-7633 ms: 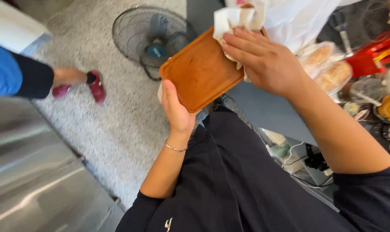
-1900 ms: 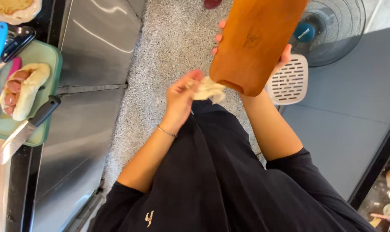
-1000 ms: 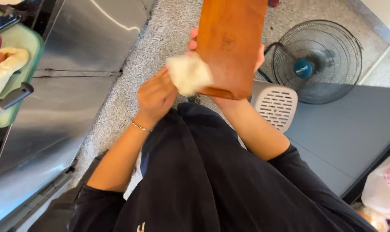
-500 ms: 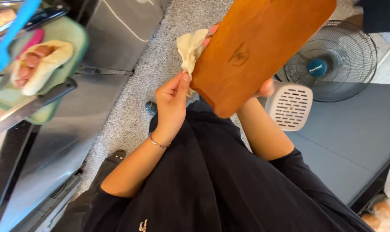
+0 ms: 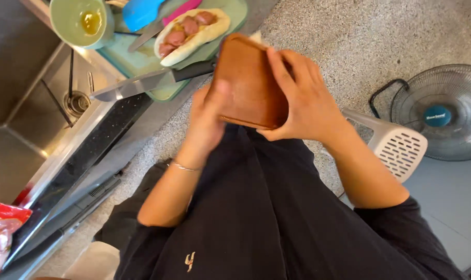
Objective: The person assembles a hot dog using tongs and then cleans a wooden serving tray before placing the food on it.
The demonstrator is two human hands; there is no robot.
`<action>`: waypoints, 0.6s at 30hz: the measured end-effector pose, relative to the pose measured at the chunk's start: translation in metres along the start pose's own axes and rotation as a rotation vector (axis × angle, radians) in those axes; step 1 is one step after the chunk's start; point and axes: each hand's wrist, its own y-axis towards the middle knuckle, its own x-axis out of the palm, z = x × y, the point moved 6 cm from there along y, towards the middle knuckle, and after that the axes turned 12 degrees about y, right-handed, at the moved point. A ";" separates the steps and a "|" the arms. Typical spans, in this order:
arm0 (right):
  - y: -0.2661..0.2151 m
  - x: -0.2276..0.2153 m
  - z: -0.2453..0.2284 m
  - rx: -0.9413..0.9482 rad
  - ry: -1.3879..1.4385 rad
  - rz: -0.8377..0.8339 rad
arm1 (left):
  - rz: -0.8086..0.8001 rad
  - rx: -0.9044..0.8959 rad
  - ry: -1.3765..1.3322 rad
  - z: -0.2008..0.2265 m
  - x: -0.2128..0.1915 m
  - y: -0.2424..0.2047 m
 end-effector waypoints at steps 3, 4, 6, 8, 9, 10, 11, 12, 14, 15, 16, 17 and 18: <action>0.025 0.003 -0.015 -0.154 -0.155 -0.115 | -0.028 -0.098 -0.086 0.001 -0.034 -0.012; 0.033 0.000 -0.018 -0.162 -0.154 -0.126 | -0.017 -0.095 -0.092 0.006 -0.036 -0.014; 0.053 -0.021 -0.030 -0.290 -0.248 0.101 | 0.078 0.072 0.069 0.030 -0.045 -0.013; 0.038 -0.018 0.014 -0.106 0.210 0.239 | 0.149 0.106 -0.059 0.036 -0.061 -0.013; 0.026 -0.014 0.048 0.107 0.669 0.373 | 0.203 0.128 -0.185 0.038 -0.070 -0.016; 0.031 -0.002 0.055 0.108 0.676 0.359 | 0.218 0.128 -0.187 0.039 -0.072 -0.015; 0.036 0.021 0.069 0.239 1.094 0.252 | 0.365 0.103 -0.232 0.036 -0.081 -0.016; 0.042 0.045 0.077 0.368 1.506 0.129 | 0.506 0.090 -0.274 0.036 -0.091 -0.014; 0.050 0.053 0.056 0.306 1.498 0.144 | 0.533 0.209 -0.078 0.022 -0.112 -0.010; 0.056 0.054 0.046 0.246 1.489 0.171 | 0.555 0.319 0.123 0.020 -0.121 -0.007; 0.062 0.054 0.046 0.247 1.498 0.161 | 0.566 0.319 0.128 0.025 -0.125 -0.007; 0.068 0.051 0.046 0.213 1.456 0.185 | 0.709 0.287 0.452 0.034 -0.131 -0.011; 0.071 0.046 0.048 0.182 1.409 0.217 | 0.834 0.244 0.776 0.041 -0.133 -0.013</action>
